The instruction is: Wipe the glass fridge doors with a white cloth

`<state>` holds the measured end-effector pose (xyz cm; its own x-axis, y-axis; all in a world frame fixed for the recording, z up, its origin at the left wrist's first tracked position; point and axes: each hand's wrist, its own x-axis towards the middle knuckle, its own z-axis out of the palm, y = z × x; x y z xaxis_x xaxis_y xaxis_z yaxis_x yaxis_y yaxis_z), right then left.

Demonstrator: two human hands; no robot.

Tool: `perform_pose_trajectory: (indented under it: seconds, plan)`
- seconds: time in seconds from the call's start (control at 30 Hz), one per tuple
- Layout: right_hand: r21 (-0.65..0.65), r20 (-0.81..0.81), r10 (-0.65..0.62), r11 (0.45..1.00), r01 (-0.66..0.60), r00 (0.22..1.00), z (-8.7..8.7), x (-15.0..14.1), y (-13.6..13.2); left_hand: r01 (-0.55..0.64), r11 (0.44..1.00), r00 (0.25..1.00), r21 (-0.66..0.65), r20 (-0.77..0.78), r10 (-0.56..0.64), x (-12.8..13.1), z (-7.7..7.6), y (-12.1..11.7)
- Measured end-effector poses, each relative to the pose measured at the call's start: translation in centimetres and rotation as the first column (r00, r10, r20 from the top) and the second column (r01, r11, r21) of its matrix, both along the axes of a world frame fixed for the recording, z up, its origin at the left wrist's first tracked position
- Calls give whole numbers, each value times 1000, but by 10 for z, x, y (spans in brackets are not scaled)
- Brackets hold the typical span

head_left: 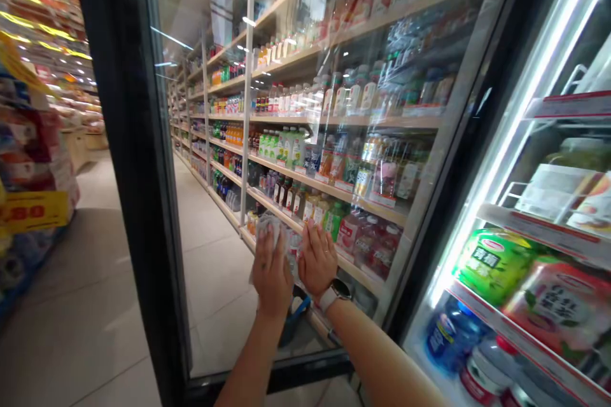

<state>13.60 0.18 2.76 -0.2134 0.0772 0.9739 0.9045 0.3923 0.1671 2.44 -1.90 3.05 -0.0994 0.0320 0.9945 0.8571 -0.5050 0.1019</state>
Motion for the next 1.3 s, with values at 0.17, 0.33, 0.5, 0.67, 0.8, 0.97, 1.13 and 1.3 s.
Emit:
perform_pose_trajectory:
  seconds: [0.17, 0.33, 0.5, 0.67, 0.8, 0.97, 1.13, 1.3]
  plan:
    - [23, 25, -24, 999, 23, 999, -2, 0, 3, 29, 999, 974, 15, -227, -25, 2, -4, 4]
    - [0, 20, -73, 997, 73, 997, -2, -2, 1, -156, 985, 964, 78, -204, 169, -54, 2, 1]
    - [-13, 7, -55, 998, 55, 998, 0, -2, -3, -331, 942, 943, 61, -16, 333, -119, 4, -12]
    - [-18, 1, -28, 999, 28, 1000, 0, 2, -5, -255, 965, 966, 53, 59, 252, -113, 4, -13]
    - [-12, -3, 8, 1000, -8, 1000, -1, 3, -4, -132, 990, 991, 46, 21, 132, -52, 5, -9]
    - [53, -8, 20, 998, -20, 1000, -2, 3, 1, 50, 998, 993, 24, -112, -47, 12, 4, -4]
    - [43, 2, -4, 999, 3, 1000, -1, 1, 3, 18, 999, 973, 44, -230, -8, 5, 4, 2]
    - [-33, 4, -28, 999, 28, 1000, 0, -2, -1, -130, 990, 972, 61, -188, 139, -54, 4, 2]
